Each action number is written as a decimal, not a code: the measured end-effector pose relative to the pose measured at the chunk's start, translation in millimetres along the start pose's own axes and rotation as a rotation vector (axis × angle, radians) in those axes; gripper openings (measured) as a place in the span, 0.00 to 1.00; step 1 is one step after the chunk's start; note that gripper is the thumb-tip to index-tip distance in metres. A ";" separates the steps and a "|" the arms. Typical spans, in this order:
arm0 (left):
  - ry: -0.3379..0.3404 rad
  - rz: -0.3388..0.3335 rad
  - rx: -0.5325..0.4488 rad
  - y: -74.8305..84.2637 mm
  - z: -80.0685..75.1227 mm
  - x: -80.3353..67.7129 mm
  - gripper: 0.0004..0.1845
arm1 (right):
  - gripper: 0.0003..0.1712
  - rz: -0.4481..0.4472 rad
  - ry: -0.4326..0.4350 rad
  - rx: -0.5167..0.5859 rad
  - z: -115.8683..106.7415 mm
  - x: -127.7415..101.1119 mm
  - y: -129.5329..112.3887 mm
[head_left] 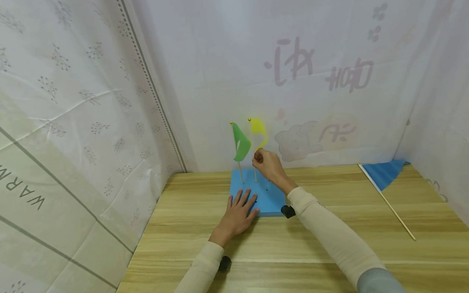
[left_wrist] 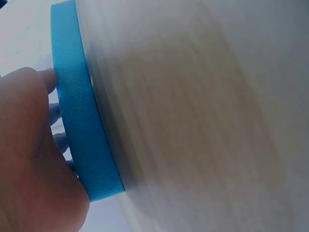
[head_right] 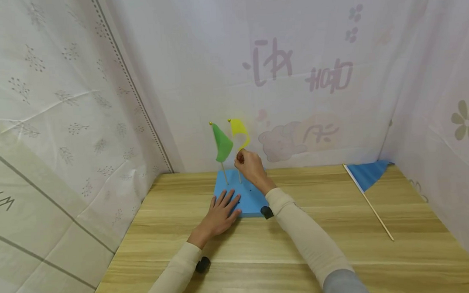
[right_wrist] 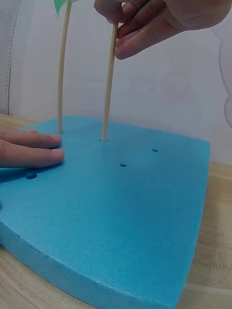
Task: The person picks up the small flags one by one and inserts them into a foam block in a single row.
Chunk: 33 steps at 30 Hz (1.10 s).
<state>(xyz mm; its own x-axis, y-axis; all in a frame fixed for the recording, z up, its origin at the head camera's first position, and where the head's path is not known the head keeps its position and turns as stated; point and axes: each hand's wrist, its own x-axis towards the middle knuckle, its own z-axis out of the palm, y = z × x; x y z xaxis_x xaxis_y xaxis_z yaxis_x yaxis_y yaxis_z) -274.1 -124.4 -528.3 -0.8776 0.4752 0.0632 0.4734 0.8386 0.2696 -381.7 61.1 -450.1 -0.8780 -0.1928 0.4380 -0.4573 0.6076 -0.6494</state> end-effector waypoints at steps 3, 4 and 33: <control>0.000 -0.001 0.005 -2.0 2.9 1.1 0.33 | 0.08 0.001 0.002 0.007 -1.5 0.4 0.3; 0.007 0.002 0.004 -3.4 5.0 1.3 0.33 | 0.08 0.003 0.002 0.012 -2.0 0.2 0.5; -0.002 0.005 0.011 -0.9 1.6 -0.1 0.33 | 0.07 -0.014 0.116 -0.071 -115.6 -37.2 57.8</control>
<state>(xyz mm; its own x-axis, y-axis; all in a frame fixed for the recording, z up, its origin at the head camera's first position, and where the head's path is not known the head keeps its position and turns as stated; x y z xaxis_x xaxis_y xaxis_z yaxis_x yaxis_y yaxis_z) -274.2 -124.7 -530.1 -0.8753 0.4795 0.0628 0.4782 0.8391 0.2592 -359.2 192.4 -432.1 -0.8474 -0.1137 0.5187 -0.4550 0.6591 -0.5988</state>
